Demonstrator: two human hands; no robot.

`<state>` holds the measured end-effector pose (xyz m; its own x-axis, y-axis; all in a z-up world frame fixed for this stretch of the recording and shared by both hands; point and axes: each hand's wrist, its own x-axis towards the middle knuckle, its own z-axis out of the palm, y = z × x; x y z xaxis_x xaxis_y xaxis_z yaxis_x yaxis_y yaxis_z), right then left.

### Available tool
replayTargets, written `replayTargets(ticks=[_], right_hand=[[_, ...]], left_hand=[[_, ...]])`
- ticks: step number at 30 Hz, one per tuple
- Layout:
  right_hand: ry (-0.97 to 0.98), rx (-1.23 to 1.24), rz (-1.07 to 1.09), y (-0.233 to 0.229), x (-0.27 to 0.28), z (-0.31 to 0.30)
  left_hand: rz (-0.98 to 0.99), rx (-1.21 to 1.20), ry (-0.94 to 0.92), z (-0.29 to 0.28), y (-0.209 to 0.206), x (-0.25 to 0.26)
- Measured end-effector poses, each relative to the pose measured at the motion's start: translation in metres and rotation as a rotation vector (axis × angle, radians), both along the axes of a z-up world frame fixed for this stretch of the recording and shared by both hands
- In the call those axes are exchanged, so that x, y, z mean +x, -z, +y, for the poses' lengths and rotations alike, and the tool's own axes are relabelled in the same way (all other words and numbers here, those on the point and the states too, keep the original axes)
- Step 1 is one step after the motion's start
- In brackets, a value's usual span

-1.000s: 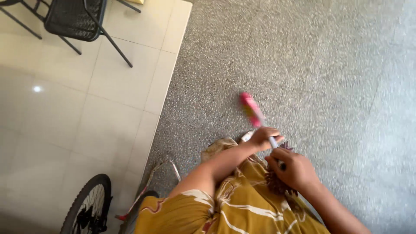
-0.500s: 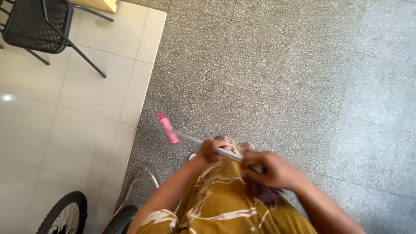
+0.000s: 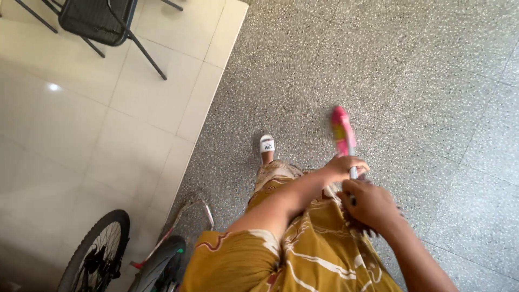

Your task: Cleaning dust and cobwebs from walls and corners using a broom and a duster.

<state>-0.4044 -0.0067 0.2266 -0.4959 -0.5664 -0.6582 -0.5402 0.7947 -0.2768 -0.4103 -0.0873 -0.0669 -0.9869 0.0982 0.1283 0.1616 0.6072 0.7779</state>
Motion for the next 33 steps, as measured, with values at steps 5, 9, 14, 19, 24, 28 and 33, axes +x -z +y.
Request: replayTargets(ticks=[5, 9, 14, 19, 24, 28, 33], right_hand=[[-0.225, -0.156, 0.032, -0.014, -0.004, -0.031], [-0.200, -0.535, -0.156, -0.092, -0.022, -0.037], [-0.188, -0.930, -0.513, -0.032, -0.038, -0.095], [-0.139, -0.875, -0.667, 0.065, -0.017, -0.165], [-0.008, -0.480, -0.328, -0.027, -0.052, -0.148], [0.070, -0.309, -0.169, -0.037, -0.061, -0.169], [-0.264, 0.002, -0.017, 0.021, -0.061, -0.212]], left_hand=[[0.052, 0.098, 0.093, -0.047, -0.034, -0.002], [0.086, 0.108, 0.035, -0.113, -0.135, 0.039], [-0.125, 0.137, -0.132, -0.227, -0.115, 0.120], [-0.369, -0.260, -0.162, -0.312, -0.014, 0.148], [-0.683, 0.094, 0.018, -0.253, -0.089, 0.044], [-0.568, 0.157, 0.113, -0.199, -0.071, -0.025], [-0.476, 0.938, 0.252, -0.161, 0.104, -0.080]])
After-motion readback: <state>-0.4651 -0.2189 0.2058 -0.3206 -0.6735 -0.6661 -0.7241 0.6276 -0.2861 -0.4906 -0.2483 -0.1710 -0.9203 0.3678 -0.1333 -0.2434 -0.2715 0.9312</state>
